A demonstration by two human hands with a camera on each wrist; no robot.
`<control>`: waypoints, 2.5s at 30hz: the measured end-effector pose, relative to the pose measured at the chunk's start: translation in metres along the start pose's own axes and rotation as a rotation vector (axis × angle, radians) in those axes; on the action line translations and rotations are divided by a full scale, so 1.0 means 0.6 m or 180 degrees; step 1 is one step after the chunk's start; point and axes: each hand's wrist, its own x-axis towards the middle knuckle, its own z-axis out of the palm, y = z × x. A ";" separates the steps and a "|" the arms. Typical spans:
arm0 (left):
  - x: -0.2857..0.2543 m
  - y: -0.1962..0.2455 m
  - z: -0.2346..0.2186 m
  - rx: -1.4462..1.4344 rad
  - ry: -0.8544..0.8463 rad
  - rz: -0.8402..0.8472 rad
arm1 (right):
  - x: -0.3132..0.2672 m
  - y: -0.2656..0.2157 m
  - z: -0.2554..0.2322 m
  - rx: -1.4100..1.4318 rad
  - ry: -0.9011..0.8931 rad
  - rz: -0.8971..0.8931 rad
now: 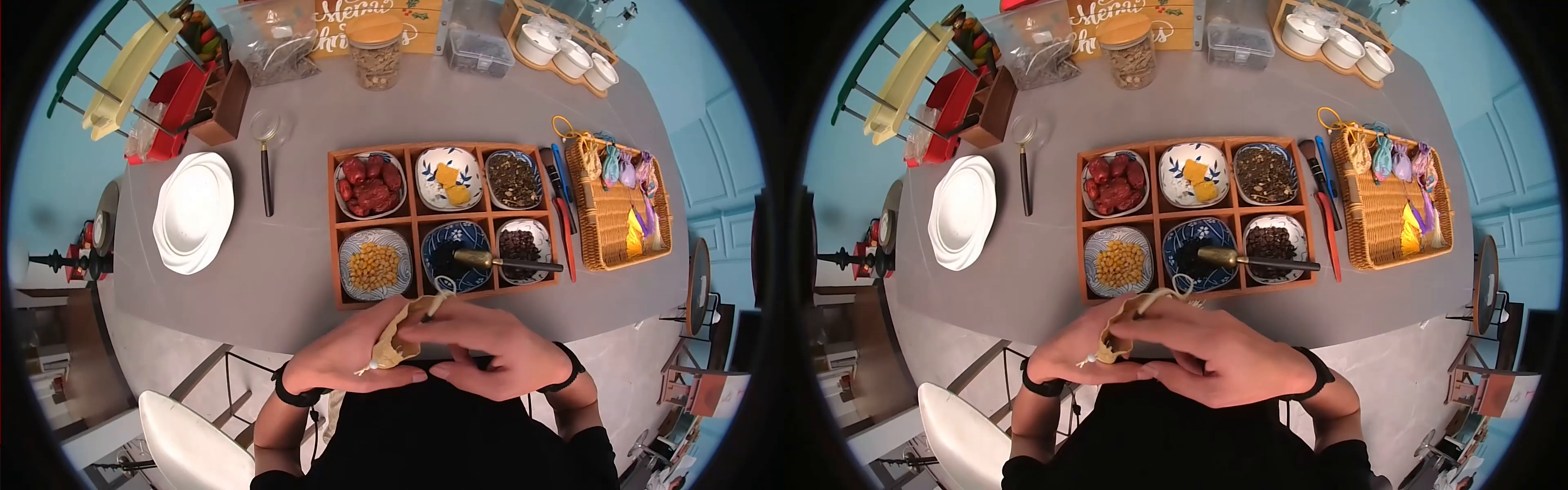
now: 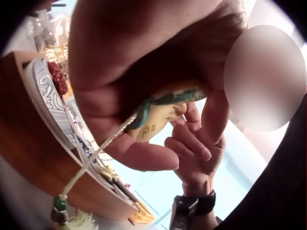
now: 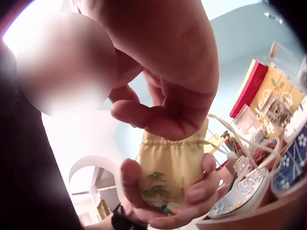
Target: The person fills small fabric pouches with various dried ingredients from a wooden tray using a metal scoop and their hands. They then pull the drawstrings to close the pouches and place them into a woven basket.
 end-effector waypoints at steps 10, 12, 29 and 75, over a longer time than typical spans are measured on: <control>-0.019 -0.037 -0.005 0.0201 0.0966 0.0453 | -0.044 -0.034 -0.010 -0.0547 0.0142 0.0501; -0.021 -0.035 -0.007 0.0342 0.1041 0.0474 | -0.042 -0.047 -0.014 -0.0903 -0.0151 0.0676; -0.071 -0.055 -0.056 0.0456 0.1642 0.0082 | 0.198 0.078 -0.096 -0.2950 0.0478 -0.0789; -0.083 -0.102 -0.054 -0.0331 0.0704 0.0617 | 0.316 0.134 -0.079 -0.3232 -0.0003 -0.0901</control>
